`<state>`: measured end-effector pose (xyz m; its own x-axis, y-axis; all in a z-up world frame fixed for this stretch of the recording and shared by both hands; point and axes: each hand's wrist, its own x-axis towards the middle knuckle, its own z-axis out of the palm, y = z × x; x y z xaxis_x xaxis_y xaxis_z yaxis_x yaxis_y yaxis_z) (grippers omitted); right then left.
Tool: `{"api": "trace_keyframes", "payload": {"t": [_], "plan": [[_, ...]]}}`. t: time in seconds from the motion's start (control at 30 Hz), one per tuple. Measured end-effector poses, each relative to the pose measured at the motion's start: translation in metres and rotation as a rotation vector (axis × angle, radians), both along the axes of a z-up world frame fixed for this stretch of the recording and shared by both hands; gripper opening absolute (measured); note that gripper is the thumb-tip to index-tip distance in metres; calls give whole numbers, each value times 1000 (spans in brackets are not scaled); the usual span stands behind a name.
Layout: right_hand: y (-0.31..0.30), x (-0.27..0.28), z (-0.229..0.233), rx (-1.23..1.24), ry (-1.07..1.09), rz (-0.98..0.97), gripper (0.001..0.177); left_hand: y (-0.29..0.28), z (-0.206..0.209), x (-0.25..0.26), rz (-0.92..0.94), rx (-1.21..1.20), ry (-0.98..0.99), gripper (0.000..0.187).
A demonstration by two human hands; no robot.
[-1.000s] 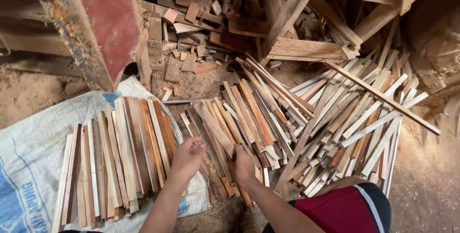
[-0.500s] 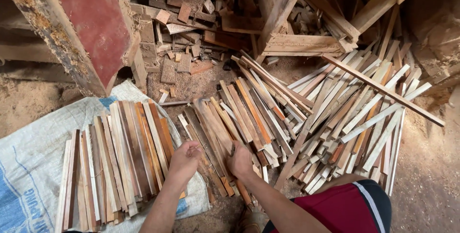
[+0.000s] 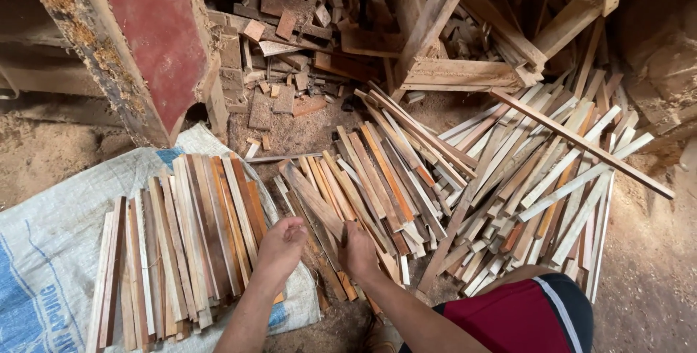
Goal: The person sorts through a pile of wooden strips, picking up individual pieces to inspect and mark them with a pencil.
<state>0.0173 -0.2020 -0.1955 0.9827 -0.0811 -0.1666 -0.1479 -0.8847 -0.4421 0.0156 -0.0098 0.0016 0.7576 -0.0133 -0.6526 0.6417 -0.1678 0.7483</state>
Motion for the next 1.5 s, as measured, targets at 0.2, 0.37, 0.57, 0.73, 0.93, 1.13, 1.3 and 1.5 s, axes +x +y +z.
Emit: {"api": "trace_keyframes", "payload": {"t": [0.2, 0.37, 0.57, 0.73, 0.93, 1.13, 1.3, 1.5], "plan": [[-2, 3, 29, 106, 145, -33, 20, 2, 1, -3, -21, 16, -18, 38], [6, 8, 129, 547, 235, -286, 53, 2, -16, 0, 12, 17, -34, 39], [7, 9, 264, 783, 445, -303, 69, 2, 0, 17, 306, -478, 85, 41], [-28, -5, 258, 581, 447, 22, 32, 10, 4, 18, 296, -895, -38, 36], [-36, -27, 232, 434, 40, 9, 76, 8, 16, 3, 403, -831, -50, 39], [-22, -42, 204, 481, -373, 208, 63, 1, 8, -7, 261, -929, -103, 35], [-5, -48, 204, 311, -636, 472, 63, 2, 10, -16, 79, -1037, -267, 40], [-24, -47, 172, 294, -683, 524, 63, 13, 12, -15, 40, -962, -348, 40]]}}
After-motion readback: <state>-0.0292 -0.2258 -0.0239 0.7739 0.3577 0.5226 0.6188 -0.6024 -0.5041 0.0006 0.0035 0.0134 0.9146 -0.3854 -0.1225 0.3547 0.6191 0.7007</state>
